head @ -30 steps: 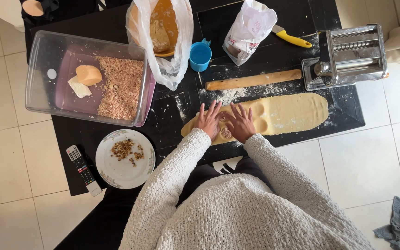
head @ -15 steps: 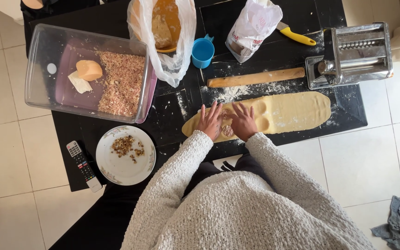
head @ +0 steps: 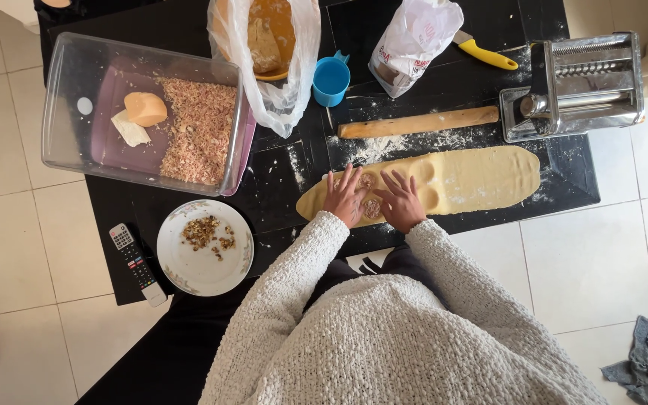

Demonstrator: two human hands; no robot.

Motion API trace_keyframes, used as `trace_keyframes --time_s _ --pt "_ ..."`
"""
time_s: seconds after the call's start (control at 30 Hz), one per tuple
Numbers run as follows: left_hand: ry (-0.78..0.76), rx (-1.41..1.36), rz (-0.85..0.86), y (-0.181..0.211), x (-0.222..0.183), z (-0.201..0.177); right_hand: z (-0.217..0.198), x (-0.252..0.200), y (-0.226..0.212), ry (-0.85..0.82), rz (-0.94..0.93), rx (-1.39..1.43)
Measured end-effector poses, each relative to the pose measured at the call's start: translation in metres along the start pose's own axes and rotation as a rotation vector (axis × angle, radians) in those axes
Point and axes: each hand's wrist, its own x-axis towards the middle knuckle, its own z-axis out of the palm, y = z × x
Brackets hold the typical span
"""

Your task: Filling and sealing dough circles to prepare ravioli.

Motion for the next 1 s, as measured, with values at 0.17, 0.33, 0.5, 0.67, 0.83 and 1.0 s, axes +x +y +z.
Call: trace_keyframes --time_s 0.17,0.33,0.5,0.67,0.83,1.0 --pt "-0.059 -0.005 -0.046 -0.002 -0.003 0.0 -0.004 0.007 -0.007 -0.044 0.002 -0.039" --pt "0.051 -0.013 -0.042 -0.002 -0.007 0.003 -0.001 0.013 -0.006 -0.101 0.026 -0.046" --pt "0.013 -0.069 -0.041 0.006 -0.005 -0.012 0.007 0.012 0.01 0.043 0.053 0.083" --pt "-0.014 -0.013 -0.073 0.006 -0.001 -0.006 0.011 0.006 0.017 0.084 0.06 0.083" --pt "-0.122 -0.106 -0.243 0.013 0.001 -0.015 0.01 0.006 0.013 0.112 0.07 0.075" --pt "-0.049 -0.14 -0.333 0.007 -0.004 -0.013 0.012 0.008 0.004 0.002 0.028 0.0"
